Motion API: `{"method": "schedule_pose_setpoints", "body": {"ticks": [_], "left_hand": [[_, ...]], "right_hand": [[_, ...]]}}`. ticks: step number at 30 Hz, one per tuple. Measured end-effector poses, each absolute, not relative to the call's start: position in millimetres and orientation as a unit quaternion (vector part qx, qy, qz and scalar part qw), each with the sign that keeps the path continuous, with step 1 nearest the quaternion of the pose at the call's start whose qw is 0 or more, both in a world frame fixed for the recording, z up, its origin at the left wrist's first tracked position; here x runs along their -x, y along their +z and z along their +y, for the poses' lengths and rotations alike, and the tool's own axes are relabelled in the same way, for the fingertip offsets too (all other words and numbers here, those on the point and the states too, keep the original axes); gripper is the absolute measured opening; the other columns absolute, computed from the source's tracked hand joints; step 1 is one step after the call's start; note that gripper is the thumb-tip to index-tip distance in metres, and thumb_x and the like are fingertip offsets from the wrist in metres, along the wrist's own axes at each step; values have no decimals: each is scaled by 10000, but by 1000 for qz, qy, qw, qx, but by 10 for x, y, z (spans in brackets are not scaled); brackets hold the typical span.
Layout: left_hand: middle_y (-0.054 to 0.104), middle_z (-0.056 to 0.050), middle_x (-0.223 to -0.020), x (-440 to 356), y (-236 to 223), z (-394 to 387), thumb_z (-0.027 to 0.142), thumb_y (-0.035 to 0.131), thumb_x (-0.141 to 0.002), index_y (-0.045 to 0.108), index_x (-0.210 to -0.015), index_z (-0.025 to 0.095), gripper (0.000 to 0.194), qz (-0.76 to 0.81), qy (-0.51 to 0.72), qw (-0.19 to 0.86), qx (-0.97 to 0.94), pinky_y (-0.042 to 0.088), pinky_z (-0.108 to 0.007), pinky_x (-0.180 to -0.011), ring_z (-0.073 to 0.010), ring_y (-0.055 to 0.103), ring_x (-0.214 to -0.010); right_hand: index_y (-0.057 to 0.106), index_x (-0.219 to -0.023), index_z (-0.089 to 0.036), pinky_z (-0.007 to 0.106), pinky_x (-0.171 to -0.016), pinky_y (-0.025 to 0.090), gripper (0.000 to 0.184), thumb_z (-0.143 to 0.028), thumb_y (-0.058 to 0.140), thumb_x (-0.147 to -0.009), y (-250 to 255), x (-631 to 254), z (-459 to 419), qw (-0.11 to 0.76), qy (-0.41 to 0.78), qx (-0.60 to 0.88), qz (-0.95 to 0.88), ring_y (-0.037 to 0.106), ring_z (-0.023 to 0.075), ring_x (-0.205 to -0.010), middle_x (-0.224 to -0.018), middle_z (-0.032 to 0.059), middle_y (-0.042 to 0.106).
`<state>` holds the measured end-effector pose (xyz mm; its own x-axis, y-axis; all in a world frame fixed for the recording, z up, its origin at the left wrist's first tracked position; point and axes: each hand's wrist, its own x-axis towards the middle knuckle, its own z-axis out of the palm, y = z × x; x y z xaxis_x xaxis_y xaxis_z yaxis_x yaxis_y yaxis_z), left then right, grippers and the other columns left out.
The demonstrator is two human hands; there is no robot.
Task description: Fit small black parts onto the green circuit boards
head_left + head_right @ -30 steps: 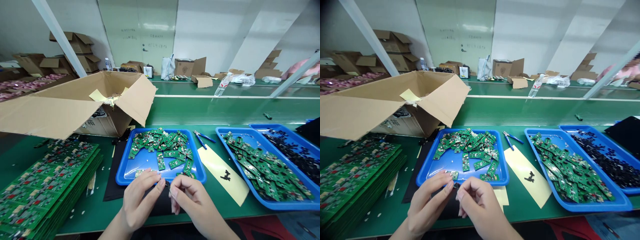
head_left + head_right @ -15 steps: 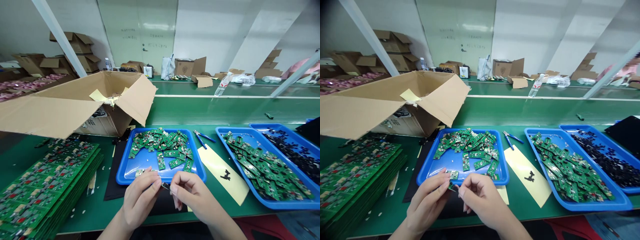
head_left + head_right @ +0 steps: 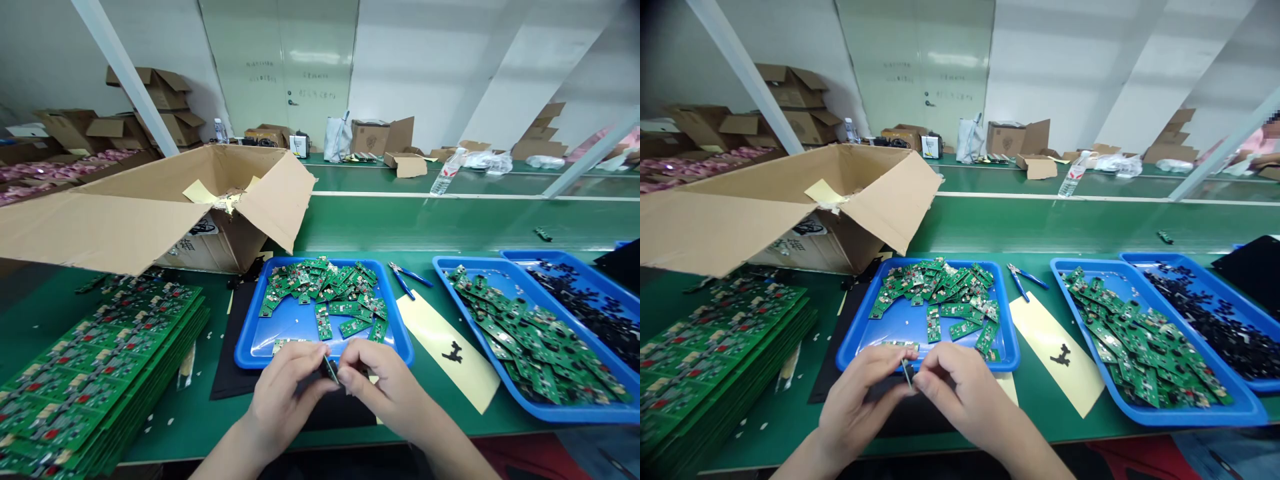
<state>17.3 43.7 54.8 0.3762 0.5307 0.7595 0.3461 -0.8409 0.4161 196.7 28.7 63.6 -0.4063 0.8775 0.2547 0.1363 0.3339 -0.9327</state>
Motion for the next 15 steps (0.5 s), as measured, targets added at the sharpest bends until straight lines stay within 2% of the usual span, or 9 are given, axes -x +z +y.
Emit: {"method": "schedule_pose_setpoints", "body": {"ticks": [3,6,9,11,15], "left_hand": [[652,-23,-889,-245,605,376,232,631,-804,578,-1112,188,315,300,518,233,-766,527,-119,-768,-80,629,-836],[649,14,-959,-291,651,309,234,647,-793,566,-1172,319,397,321,529,429,-658,507,-66,-777,-70,641,-893],[654,2,-978,-297,684,270,261,636,-804,554,-1191,352,406,311,515,592,-536,513,-109,-808,-99,640,-920],[657,-22,-972,-295,706,257,294,633,-803,576,-1166,338,370,306,498,664,-466,546,-170,-774,-129,646,-891],[668,-47,-948,-319,751,241,308,650,-784,622,-1098,306,316,308,472,739,-369,573,-229,-705,-158,653,-836]], "right_hand": [[438,-753,-172,204,-552,310,197,-237,426,-938,587,-1889,264,477,342,344,-733,416,82,-587,-656,-30,445],[458,-786,-172,216,-552,331,145,-188,450,-930,590,-1850,255,512,234,355,-746,444,91,-599,-671,-17,482],[486,-808,-168,230,-514,345,100,-174,502,-907,625,-1860,247,532,189,383,-731,440,95,-555,-647,-15,495],[503,-899,-173,236,-528,385,20,-170,523,-896,659,-1876,238,539,196,390,-721,465,104,-582,-685,-8,516],[510,-1092,-202,257,-633,464,200,-155,524,-898,751,-1875,225,526,209,386,-728,513,131,-762,-875,37,533]]}}
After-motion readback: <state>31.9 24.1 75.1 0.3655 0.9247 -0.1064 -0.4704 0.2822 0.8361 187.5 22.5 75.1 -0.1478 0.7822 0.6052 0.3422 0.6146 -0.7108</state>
